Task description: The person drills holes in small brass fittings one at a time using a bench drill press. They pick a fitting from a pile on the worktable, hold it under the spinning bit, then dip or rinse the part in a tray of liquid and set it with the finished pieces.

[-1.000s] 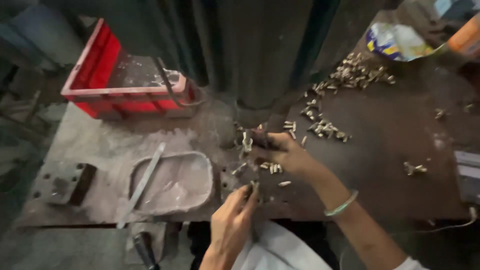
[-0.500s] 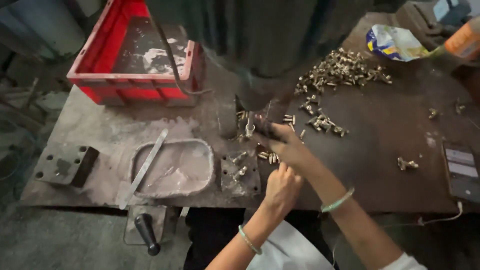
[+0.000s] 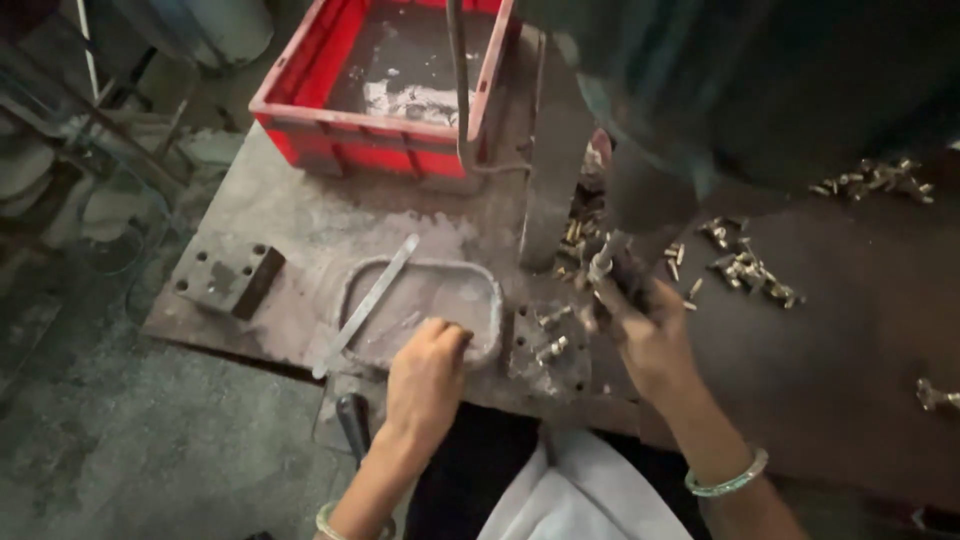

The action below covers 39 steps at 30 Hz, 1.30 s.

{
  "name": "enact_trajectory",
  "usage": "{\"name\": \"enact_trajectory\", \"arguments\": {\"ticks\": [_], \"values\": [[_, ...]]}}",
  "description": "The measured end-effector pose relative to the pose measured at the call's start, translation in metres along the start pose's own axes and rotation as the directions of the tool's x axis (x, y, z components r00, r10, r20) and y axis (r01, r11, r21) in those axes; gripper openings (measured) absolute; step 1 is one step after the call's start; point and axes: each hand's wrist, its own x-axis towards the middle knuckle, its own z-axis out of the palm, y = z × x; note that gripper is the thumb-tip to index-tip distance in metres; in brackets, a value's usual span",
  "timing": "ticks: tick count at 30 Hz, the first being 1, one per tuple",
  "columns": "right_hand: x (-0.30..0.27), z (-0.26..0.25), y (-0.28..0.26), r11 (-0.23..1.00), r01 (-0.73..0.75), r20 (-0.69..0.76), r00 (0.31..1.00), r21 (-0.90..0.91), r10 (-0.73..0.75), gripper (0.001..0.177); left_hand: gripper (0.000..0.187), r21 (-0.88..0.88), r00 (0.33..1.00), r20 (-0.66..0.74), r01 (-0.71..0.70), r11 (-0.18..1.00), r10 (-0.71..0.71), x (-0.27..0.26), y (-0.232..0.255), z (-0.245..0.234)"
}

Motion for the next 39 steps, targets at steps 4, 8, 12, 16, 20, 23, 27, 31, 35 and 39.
{"name": "enact_trajectory", "arguments": {"ticks": [4,8,12,16,20,23,27,31,35,39], "values": [[-0.005,-0.007,0.011,0.997,0.073,0.051,0.996,-0.03,-0.071,0.014,0.026,0.067,0.991,0.11,0.064,0.996,-0.071,0.006,0.0,0.008],[-0.001,-0.01,0.013,0.992,0.108,0.072,0.992,-0.07,-0.103,0.014,0.021,-0.311,0.936,0.194,0.342,0.887,-0.293,0.015,-0.025,0.011],[-0.007,0.0,-0.002,0.98,0.03,-0.033,0.999,-0.197,-0.037,0.017,0.021,-0.673,0.848,0.36,0.525,0.521,-0.39,0.005,-0.033,0.013],[-0.005,-0.002,0.002,0.997,0.05,0.065,0.997,-0.059,-0.046,0.019,0.018,-0.743,0.844,0.341,0.511,0.431,-0.413,-0.024,0.012,0.03],[-0.004,-0.005,0.005,0.994,0.095,0.07,0.993,-0.056,-0.091,0.018,0.017,-0.618,0.93,0.061,0.32,0.718,-0.362,-0.041,0.043,0.045],[-0.004,-0.008,0.009,0.99,0.097,0.101,0.991,-0.099,-0.087,0.016,0.019,-0.467,0.967,-0.055,0.196,0.862,-0.25,-0.041,0.048,0.051],[-0.007,-0.001,0.002,0.991,0.052,0.002,0.999,-0.126,-0.052,0.018,0.027,-0.354,0.993,-0.1,0.015,0.935,-0.054,-0.03,0.054,0.053],[-0.009,-0.001,0.006,0.994,0.064,0.033,0.998,-0.094,-0.061,0.014,0.024,-0.397,0.998,-0.047,0.01,0.918,-0.032,-0.027,0.055,0.064],[-0.004,-0.004,0.006,0.991,0.105,0.048,0.994,-0.084,-0.101,0.015,0.018,-0.365,0.994,-0.023,0.093,0.926,-0.109,-0.02,0.061,0.053],[-0.002,0.006,0.004,0.998,0.06,-0.034,0.998,-0.033,-0.061,0.015,0.027,-0.125,0.98,-0.189,-0.088,0.988,0.064,0.013,0.072,0.048]]}}
